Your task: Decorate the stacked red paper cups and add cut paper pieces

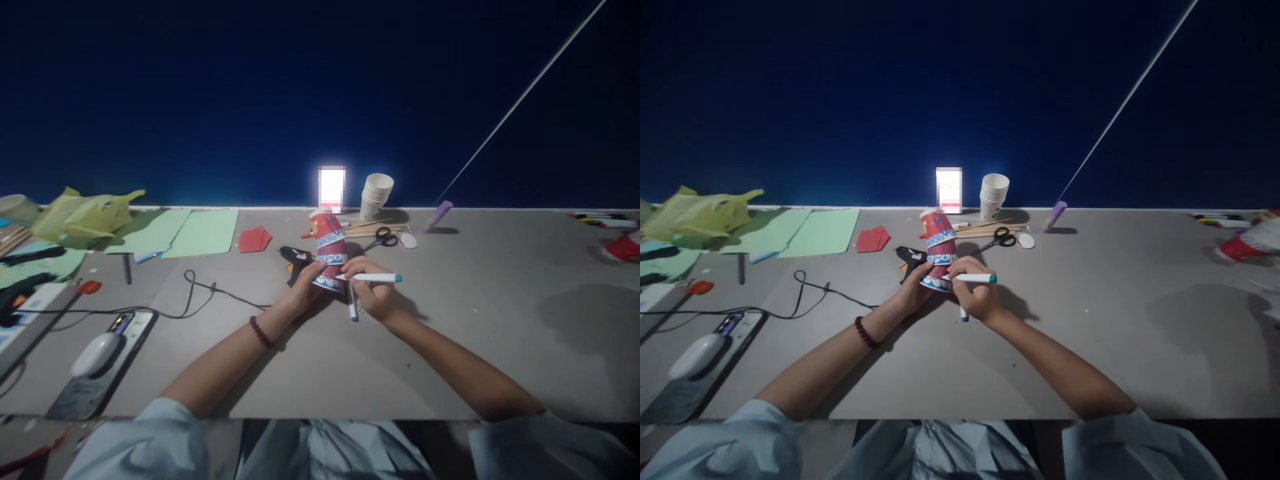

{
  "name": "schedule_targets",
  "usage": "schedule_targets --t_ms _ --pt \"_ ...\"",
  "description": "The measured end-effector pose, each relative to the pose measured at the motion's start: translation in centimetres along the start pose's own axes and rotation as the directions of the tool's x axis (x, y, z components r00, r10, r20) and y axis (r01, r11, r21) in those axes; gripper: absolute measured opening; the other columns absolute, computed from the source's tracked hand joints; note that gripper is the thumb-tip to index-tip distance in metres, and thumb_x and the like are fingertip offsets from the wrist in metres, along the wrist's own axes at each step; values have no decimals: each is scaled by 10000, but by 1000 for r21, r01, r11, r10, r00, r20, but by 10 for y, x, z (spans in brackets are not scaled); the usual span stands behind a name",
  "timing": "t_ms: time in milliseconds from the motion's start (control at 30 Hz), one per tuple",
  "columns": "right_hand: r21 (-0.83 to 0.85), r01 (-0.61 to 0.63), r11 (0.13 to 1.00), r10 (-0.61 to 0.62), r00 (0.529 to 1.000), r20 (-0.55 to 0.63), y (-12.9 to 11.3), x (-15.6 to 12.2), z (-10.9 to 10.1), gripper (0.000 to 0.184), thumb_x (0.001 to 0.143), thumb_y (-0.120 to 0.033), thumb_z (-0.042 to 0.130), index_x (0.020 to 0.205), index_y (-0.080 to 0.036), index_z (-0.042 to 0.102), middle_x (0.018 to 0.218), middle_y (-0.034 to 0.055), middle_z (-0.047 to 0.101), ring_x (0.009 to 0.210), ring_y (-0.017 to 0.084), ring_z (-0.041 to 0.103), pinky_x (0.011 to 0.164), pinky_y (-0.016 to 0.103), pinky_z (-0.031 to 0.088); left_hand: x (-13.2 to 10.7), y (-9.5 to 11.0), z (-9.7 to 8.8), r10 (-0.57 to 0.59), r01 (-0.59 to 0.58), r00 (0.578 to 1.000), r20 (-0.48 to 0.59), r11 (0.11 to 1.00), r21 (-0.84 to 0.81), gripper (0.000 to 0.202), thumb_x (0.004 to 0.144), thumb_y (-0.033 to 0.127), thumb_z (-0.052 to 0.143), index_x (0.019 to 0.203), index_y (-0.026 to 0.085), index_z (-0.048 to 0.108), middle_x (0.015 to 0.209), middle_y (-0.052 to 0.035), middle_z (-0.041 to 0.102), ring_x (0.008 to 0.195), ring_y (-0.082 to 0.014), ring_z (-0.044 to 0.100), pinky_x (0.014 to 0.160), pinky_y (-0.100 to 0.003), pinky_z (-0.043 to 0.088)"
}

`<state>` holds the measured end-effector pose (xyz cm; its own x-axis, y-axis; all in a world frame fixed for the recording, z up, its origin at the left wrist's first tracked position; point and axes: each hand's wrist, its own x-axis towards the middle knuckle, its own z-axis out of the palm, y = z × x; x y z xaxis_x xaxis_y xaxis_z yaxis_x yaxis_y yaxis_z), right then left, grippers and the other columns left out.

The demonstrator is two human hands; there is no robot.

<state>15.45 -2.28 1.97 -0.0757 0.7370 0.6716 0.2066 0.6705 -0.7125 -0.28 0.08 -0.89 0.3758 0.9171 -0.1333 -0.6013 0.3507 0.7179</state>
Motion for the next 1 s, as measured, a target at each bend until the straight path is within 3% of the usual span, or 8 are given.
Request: schedule_targets --t_ms 400,733,1000 --pt "-41 -35 999 34 999 -7 -3 1 -1 125 789 -138 527 748 -216 615 784 51 671 786 210 656 760 383 547 -1 1 1 -4 5 1000 -12 1000 23 314 762 378 737 923 108 734 857 -78 748 781 -204 684 790 -289 492" --pt "8 2 1000 -2 1000 -25 0 1 0 172 759 -88 509 685 -220 591 774 43 660 772 208 652 758 386 546 0 -1 -3 -11 11 1000 -24 1000 6 319 764 363 737 951 105 737 918 -93 757 866 -228 694 837 -299 493" --pt "-35 -25 999 24 1000 -7 0 -2 -1 138 824 -140 517 775 -217 620 814 46 668 823 208 660 790 373 537 -1 0 -2 -20 20 1000 -20 1000 14 326 778 378 724 964 110 733 935 -95 754 855 -224 693 840 -311 489"
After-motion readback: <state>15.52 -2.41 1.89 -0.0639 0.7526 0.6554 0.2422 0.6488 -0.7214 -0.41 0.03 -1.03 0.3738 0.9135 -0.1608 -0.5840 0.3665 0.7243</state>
